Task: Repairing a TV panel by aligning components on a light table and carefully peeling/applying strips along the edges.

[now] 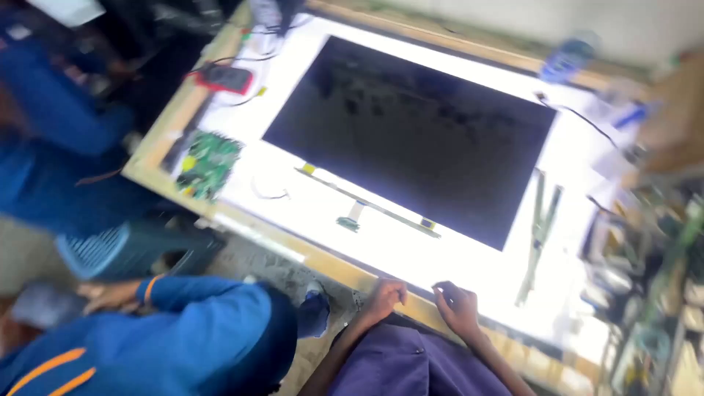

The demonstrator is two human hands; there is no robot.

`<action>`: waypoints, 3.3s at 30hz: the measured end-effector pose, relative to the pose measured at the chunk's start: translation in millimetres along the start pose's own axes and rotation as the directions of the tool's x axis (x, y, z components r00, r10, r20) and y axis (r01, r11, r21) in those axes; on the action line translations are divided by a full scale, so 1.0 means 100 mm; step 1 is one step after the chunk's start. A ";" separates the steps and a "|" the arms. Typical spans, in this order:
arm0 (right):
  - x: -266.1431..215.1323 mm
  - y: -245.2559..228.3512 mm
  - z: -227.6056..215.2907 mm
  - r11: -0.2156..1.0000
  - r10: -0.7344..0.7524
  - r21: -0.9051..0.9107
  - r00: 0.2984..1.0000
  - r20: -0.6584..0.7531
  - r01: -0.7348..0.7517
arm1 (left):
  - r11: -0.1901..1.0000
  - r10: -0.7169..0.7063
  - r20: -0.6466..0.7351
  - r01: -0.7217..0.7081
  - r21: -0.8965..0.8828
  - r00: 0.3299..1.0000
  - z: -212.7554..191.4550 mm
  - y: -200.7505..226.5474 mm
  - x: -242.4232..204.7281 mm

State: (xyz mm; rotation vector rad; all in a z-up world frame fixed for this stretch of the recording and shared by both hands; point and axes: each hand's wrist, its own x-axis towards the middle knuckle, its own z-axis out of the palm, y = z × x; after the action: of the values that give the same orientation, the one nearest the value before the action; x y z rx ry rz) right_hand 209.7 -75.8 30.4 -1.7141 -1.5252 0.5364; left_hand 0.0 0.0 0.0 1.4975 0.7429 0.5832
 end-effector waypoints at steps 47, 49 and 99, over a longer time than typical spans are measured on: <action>0.25 0.06 0.28 0.997 0.069 -0.053 0.961 0.266 -0.057 | 0.943 -0.323 -0.514 0.319 -0.098 0.795 0.08 0.20 -1.43; 0.25 0.03 0.39 0.989 0.146 -0.048 0.963 0.225 -0.139 | 0.935 -0.342 -0.446 0.347 -0.072 0.827 -0.09 -0.07 -1.43; 0.27 -0.55 -1.09 0.982 0.184 0.119 0.913 -0.363 -0.150 | 0.913 0.243 0.047 -0.245 0.327 0.969 -0.08 1.69 -0.16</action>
State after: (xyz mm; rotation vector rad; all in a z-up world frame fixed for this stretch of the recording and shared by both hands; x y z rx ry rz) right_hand 259.8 -78.4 144.9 -1.7678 -1.0768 0.3319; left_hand 1.0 -4.3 169.4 1.9226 0.6760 0.6647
